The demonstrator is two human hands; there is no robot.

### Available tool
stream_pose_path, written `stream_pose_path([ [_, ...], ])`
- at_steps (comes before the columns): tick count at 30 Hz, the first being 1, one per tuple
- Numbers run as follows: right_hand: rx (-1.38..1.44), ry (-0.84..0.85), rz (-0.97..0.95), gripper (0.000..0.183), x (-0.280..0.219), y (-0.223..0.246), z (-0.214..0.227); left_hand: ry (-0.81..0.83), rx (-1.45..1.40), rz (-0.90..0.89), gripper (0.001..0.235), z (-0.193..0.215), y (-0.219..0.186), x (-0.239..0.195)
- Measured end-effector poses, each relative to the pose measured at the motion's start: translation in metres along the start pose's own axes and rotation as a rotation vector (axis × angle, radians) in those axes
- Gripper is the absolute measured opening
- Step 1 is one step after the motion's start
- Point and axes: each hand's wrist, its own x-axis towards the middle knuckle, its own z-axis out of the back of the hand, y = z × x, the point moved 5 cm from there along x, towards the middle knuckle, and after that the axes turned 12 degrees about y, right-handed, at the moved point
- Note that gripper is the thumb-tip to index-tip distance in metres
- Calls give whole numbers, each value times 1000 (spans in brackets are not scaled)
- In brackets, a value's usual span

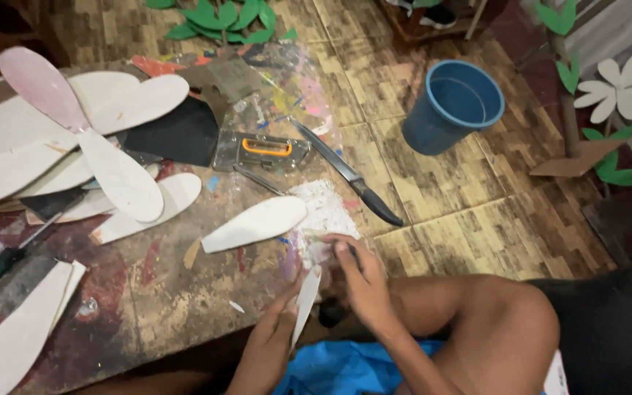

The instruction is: Sanding the edges of white wooden petals using sandpaper on a cluttered workbench.

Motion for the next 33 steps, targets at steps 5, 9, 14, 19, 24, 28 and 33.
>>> stream_pose_path([
  [5, 168, 295, 10, 54, 3, -3, -33, 51, 215, 23, 65, 2, 13, -3],
  [9, 90, 292, 246, 73, -1, 14, -38, 14, 296, 18, 71, -1, 2, -9],
  [14, 261, 270, 77, 55, 3, -46, -36, 160, 373, 115, 62, -14, -8, -16],
  [19, 409, 110, 89, 67, -8, -4, -33, 114, 391, 40, 47, -23, 8, 1],
  [24, 457, 71, 103, 57, -9, -4, -25, 31, 553, -23, 52, -33, -4, -2],
  [28, 377, 44, 124, 49, -11, 0, -20, 21, 565, 48, 59, -39, -10, -9],
  [33, 199, -1, 281, 46, -11, 20, -17, -24, 622, -63, 51, -33, 9, 8],
])
